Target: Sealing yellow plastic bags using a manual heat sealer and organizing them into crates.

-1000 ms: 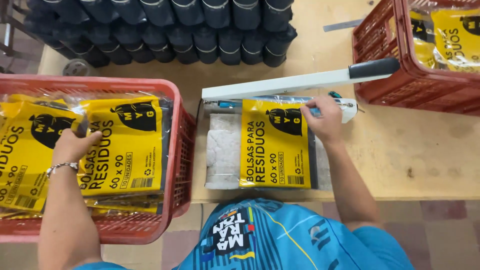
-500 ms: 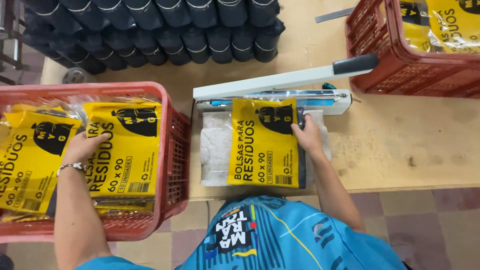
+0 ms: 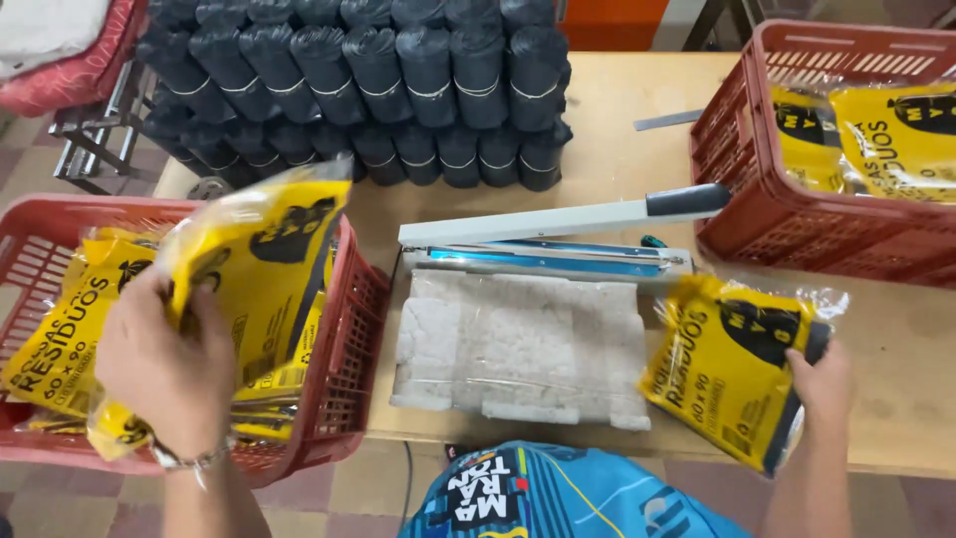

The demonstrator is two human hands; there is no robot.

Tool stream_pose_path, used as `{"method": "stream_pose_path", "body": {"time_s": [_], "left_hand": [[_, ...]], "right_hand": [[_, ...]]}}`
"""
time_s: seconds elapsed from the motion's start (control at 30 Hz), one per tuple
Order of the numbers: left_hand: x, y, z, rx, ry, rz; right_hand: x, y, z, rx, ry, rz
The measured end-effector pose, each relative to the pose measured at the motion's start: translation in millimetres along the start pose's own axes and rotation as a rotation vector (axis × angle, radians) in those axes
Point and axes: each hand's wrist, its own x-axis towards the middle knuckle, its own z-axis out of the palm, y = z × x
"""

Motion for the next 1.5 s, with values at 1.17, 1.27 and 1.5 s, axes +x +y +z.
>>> {"method": "stream_pose_path", "body": {"time_s": [1.17,1.27,1.5], "left_hand": [[-125.6,247.2,259.7,-0.406,-0.555,-0.157],[-124.8,252.7,259.9,-0.372,-0.512,-0.158],[-127.0,255.4,271.4,-0.345,-0.444,-0.174]], "right_hand": [[-14.9,-210.8,182.9,0.069,-0.164,-0.268],[-10.0,-205.0,200.5,0.026,0.029,-0.506],[-30.0,-244.9,165.5,-0.204,0.168,-0.609]]}}
